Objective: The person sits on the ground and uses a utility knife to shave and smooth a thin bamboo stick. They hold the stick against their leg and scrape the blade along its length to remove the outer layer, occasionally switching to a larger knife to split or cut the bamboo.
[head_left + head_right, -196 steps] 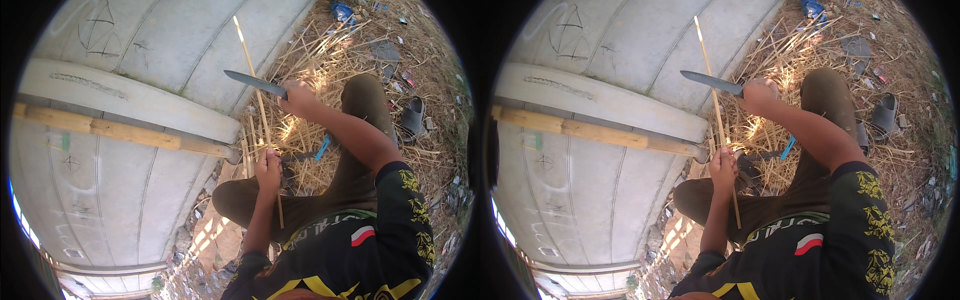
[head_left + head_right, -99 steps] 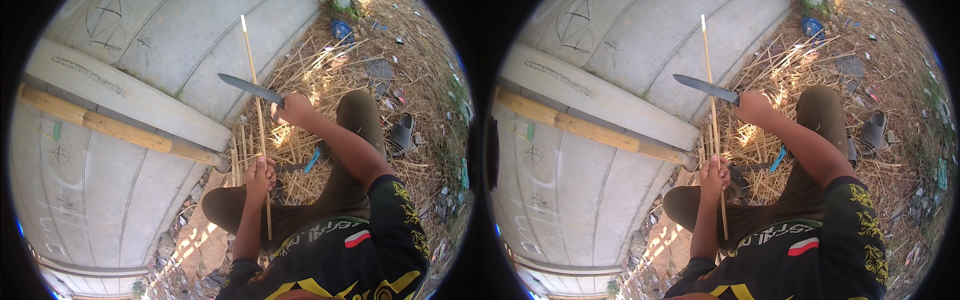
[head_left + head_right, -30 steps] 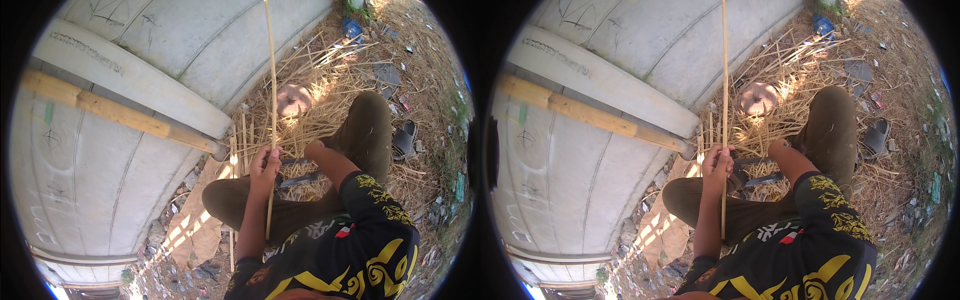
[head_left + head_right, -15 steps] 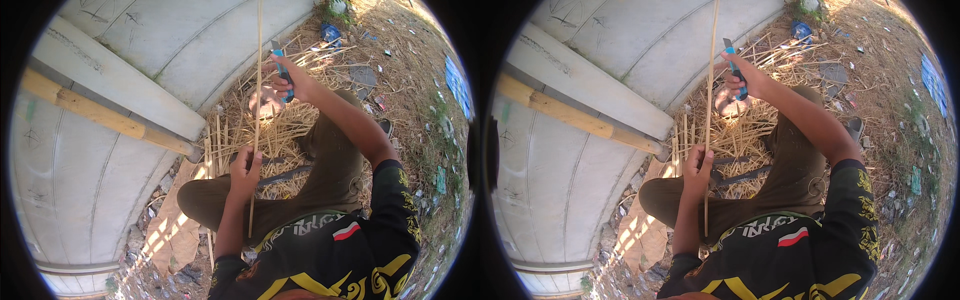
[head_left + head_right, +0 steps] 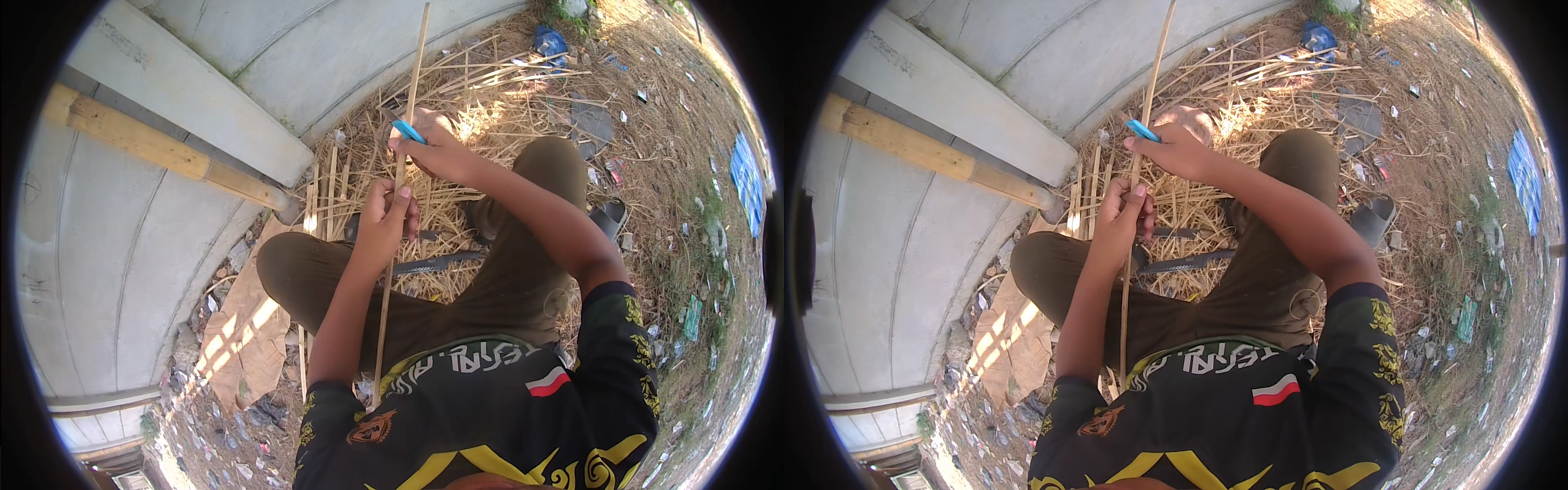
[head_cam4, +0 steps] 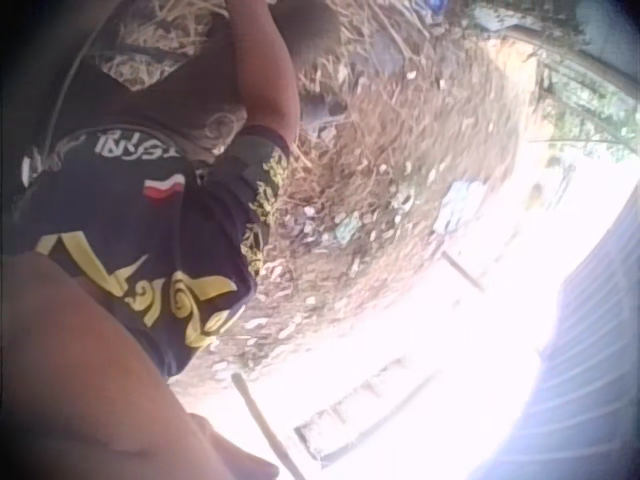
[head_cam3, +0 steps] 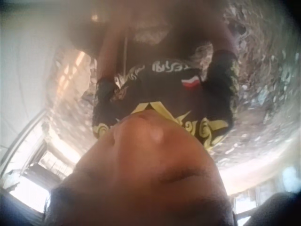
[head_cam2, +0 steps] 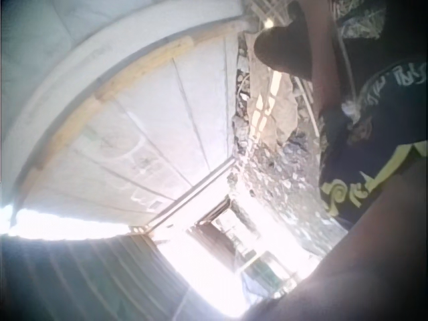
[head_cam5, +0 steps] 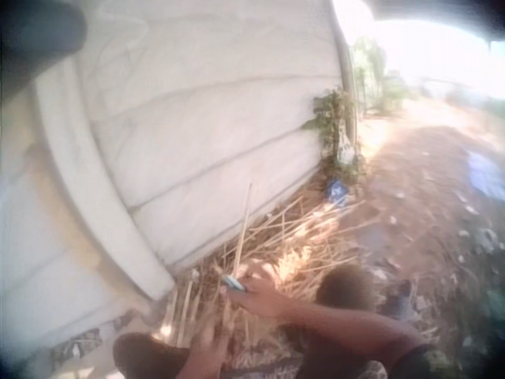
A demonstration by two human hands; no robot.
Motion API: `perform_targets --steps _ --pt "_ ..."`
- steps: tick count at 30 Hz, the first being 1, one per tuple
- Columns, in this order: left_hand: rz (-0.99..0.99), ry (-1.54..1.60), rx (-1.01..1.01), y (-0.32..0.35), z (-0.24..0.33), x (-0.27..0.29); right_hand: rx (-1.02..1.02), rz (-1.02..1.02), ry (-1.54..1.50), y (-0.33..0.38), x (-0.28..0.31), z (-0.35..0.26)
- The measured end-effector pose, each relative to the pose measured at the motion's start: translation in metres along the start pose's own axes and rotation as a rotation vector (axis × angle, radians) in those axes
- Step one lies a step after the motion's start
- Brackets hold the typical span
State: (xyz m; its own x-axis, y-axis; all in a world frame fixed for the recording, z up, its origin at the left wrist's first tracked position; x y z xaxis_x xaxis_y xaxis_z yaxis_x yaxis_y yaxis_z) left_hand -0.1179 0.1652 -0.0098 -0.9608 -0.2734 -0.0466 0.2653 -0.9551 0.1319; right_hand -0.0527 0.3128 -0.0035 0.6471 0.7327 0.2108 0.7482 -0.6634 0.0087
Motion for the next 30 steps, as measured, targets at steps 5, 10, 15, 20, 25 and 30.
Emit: perform_targets --steps 5,10,15,20,25,30 --pt "-0.036 0.087 0.074 -0.004 0.019 -0.007 0.305 0.099 0.062 0.021 0.025 -0.052" --pt "-0.197 0.148 0.194 0.015 0.029 -0.041 0.228 0.375 0.677 0.101 0.076 -0.1" --pt "-0.352 -0.035 0.119 0.027 0.002 -0.086 0.017 0.317 0.872 0.195 0.073 -0.052" --pt "-0.42 -0.244 -0.032 0.029 -0.013 -0.096 -0.055 0.303 1.013 0.242 0.055 -0.029" --pt "-0.405 -0.381 -0.071 0.037 -0.002 -0.098 -0.084 0.321 1.017 0.243 0.048 -0.02" --pt "-0.421 -0.348 -0.097 0.039 0.001 -0.099 -0.095 0.246 0.892 0.251 0.044 -0.02"
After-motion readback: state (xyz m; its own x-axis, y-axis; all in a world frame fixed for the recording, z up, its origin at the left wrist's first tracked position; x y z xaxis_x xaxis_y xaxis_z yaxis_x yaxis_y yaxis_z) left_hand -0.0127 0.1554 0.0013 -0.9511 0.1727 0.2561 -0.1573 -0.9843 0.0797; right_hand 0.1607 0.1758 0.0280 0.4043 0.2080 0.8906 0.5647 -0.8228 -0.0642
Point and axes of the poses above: each hand's wrist, its own y-axis away from the middle knuckle, its own x-axis out of the back of the hand, z = x × y, the point moved 9 cm from there along -y, towards the middle knuckle, and after that the axes turned 3 degrees about z, right-handed, at the moved point
